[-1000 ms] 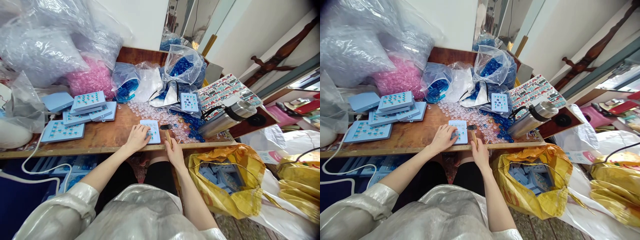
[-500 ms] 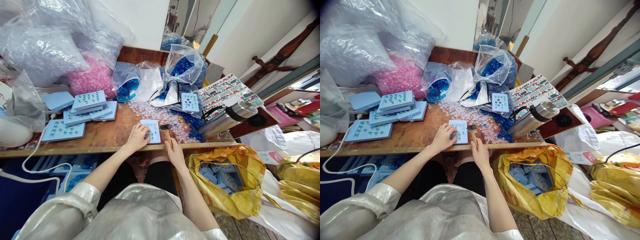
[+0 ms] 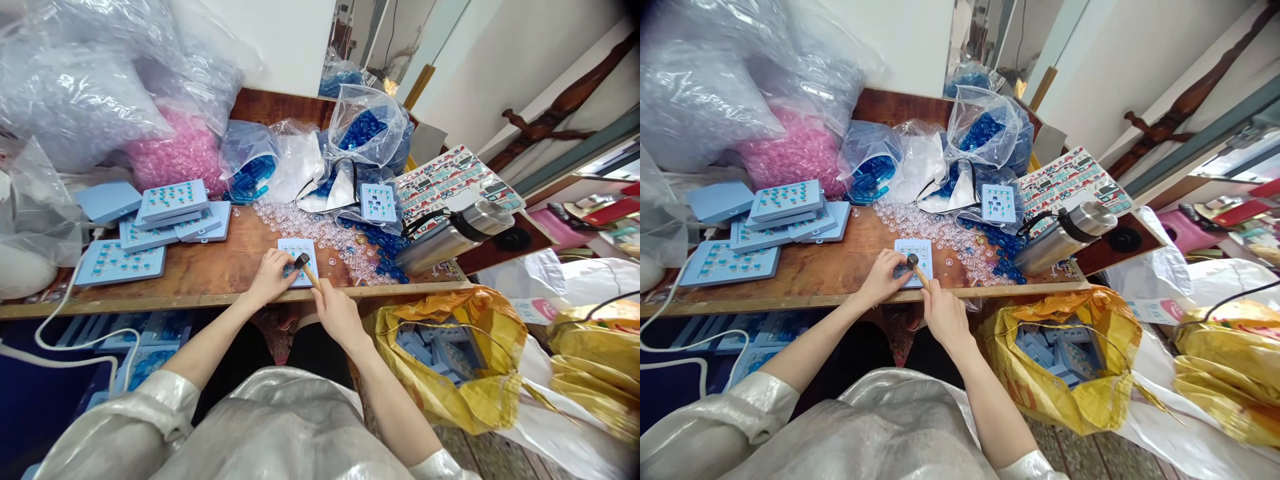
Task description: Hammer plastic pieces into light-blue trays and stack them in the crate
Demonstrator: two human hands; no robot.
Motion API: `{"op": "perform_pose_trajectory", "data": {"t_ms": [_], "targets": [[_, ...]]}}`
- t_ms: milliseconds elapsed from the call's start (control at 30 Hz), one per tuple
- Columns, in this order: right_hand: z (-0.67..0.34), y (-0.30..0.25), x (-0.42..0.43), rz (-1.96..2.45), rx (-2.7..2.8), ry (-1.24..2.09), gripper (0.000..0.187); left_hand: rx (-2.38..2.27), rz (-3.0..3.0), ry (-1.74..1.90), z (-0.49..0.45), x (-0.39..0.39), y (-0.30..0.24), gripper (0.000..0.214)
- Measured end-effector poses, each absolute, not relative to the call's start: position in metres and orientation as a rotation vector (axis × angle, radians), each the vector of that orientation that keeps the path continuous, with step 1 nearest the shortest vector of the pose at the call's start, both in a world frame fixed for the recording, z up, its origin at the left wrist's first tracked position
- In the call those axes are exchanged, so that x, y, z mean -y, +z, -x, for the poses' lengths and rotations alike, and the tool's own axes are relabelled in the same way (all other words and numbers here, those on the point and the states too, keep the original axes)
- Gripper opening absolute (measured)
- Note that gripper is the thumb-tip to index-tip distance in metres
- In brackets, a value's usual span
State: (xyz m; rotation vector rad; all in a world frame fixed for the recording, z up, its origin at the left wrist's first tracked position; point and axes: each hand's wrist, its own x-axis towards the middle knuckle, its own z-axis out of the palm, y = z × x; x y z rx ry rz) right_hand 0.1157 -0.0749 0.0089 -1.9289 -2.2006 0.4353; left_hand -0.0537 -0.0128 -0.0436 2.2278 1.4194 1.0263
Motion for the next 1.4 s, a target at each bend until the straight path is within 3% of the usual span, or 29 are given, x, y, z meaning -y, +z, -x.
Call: {"op": "perform_pose_trajectory", "data": {"t_ms": [267,633,933,1400], "targets": [[-0.127,-0.003,0.077,1.885,2.042,0.535,0.029,-1.419,-2.18,1.093,0.069,0.025,-0.033,0.019],[-0.137,-0.015,0.08,1.797,1.832,0.69,0.031,-1.426,-2.198,0.958,0.084,0.027,-0.032,0.011],[-0.141,-0.015,0.083,1.802,1.84,0.688,0.033,-1.268,-2.446,0.908,0.084,0.019,-0.036,0.02],[-0.105,0.011,0.078,1.886,2.245,0.462,0.026,-1.374,-2.25,0.927,0.079,0.016,-0.034,0.012]]}}
